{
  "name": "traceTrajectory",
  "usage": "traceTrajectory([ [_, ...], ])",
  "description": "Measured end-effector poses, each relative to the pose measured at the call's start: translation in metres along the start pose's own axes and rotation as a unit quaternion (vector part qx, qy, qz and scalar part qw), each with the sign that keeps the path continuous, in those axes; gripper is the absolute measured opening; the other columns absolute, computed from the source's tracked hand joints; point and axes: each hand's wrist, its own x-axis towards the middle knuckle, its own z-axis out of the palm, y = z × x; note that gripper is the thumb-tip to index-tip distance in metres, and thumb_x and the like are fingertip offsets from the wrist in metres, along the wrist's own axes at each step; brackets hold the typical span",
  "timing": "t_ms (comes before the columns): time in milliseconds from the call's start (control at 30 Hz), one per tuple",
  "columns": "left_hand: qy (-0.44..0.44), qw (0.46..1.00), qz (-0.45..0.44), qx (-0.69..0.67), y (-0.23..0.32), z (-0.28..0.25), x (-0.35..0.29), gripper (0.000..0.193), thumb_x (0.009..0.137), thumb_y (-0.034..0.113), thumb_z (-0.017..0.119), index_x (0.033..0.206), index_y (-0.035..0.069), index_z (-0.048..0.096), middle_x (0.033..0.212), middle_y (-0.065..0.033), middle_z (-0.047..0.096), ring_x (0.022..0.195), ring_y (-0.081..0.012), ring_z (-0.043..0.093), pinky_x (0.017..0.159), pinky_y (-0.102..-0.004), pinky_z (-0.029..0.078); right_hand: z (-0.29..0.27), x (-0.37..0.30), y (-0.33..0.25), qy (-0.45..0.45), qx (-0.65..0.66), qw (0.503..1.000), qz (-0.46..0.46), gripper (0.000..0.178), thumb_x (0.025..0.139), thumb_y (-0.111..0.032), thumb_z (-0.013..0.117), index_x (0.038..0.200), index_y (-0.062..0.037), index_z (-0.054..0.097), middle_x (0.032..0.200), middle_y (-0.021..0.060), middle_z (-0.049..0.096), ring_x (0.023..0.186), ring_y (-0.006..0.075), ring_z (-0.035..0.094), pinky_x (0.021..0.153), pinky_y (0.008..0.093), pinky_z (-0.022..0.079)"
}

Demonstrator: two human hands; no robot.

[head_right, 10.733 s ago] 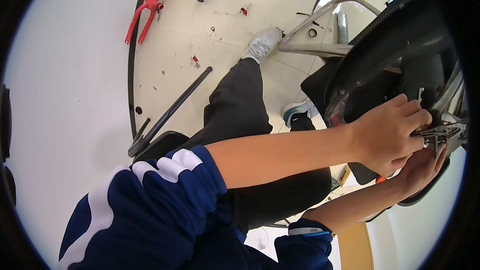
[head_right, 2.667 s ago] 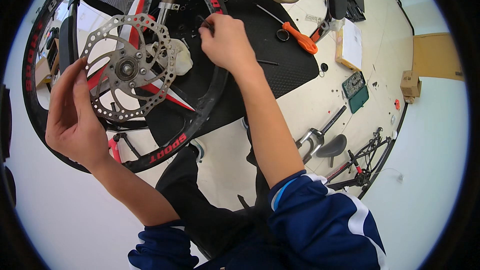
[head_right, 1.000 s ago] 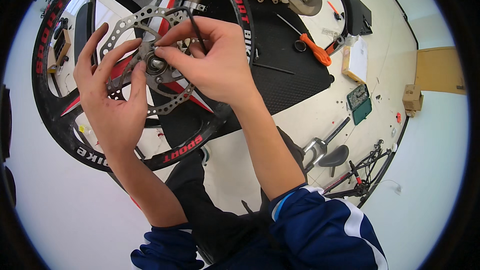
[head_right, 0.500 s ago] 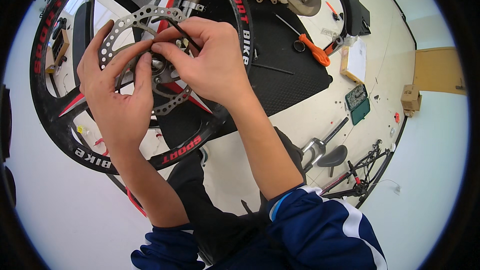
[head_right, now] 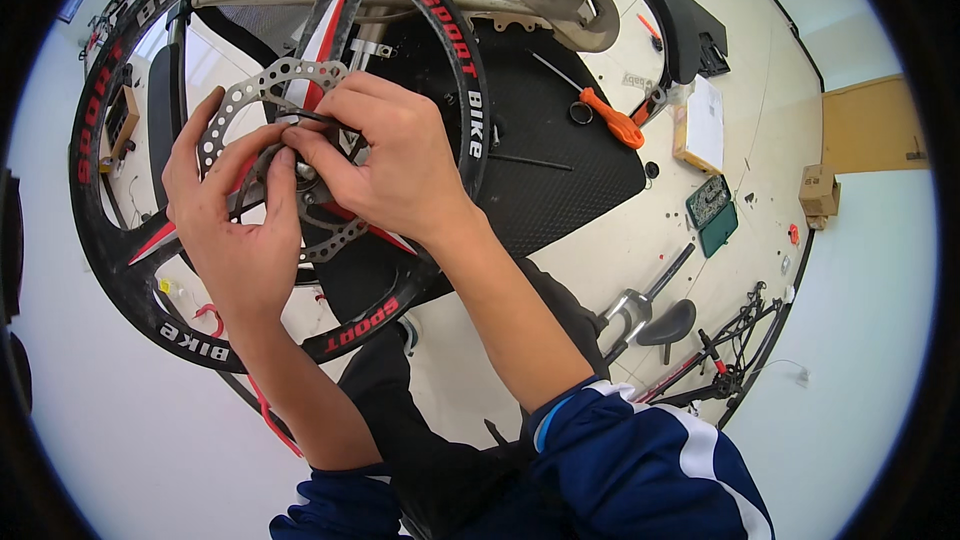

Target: The person assembles a bicycle wheel by attaching a disc brake rotor to the hub using an Allen key. They then adjust the handlebar stem with the same tool.

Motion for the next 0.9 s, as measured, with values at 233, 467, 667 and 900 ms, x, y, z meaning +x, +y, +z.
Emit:
traceTrajectory([
  [233, 0.000, 1.000, -0.020, 0.006, 0.000, -0.002, 0.002, 0.018, 0.078, 0.011, 0.080, 0.096, 0.015, 0.081, 0.128, -0.0116, 0.063, 0.113, -0.0274, 0.060, 0.093, -0.0365, 0.050, -0.008, 0.001, -0.001, -0.043, 0.050, 0.997, 0.037, 0.008, 0.078, -0.001, 0.069, 0.085, 0.0033, 0.071, 0.077, 0.0112, 0.065, 0.064, 0.0215, 0.061, 0.058, 0.0300, 0.047],
  [467, 0.007, 0.999, -0.029, 0.017, 0.002, 0.000, 0.002, 0.017, 0.078, 0.011, 0.081, 0.094, 0.015, 0.081, 0.128, -0.0120, 0.063, 0.110, -0.0271, 0.062, 0.092, -0.0366, 0.050, -0.014, 0.003, 0.000, 0.005, 0.080, 0.996, 0.049, 0.021, 0.094, -0.011, 0.056, 0.092, 0.0041, 0.070, 0.073, 0.0113, 0.058, 0.065, 0.0216, 0.057, 0.061, 0.0314, 0.044],
  [667, -0.001, 0.999, -0.030, 0.025, 0.004, -0.001, 0.003, 0.017, 0.078, 0.011, 0.079, 0.095, 0.015, 0.081, 0.128, -0.0121, 0.063, 0.112, -0.0280, 0.061, 0.095, -0.0376, 0.049, -0.023, 0.006, -0.012, 0.014, 0.074, 0.996, 0.047, 0.034, 0.105, -0.023, 0.051, 0.095, 0.0029, 0.070, 0.071, -0.0008, 0.059, 0.059, 0.0069, 0.048, 0.056, 0.0199, 0.039],
  [900, 0.001, 1.000, -0.027, 0.015, 0.003, 0.000, 0.003, 0.016, 0.079, 0.010, 0.078, 0.095, 0.015, 0.081, 0.127, -0.0123, 0.063, 0.113, -0.0286, 0.061, 0.096, -0.0383, 0.048, -0.019, 0.001, -0.013, 0.000, 0.176, 0.980, 0.089, 0.028, 0.104, -0.018, 0.055, 0.096, 0.0052, 0.069, 0.077, 0.0073, 0.068, 0.062, 0.0106, 0.064, 0.057, 0.0225, 0.051],
])
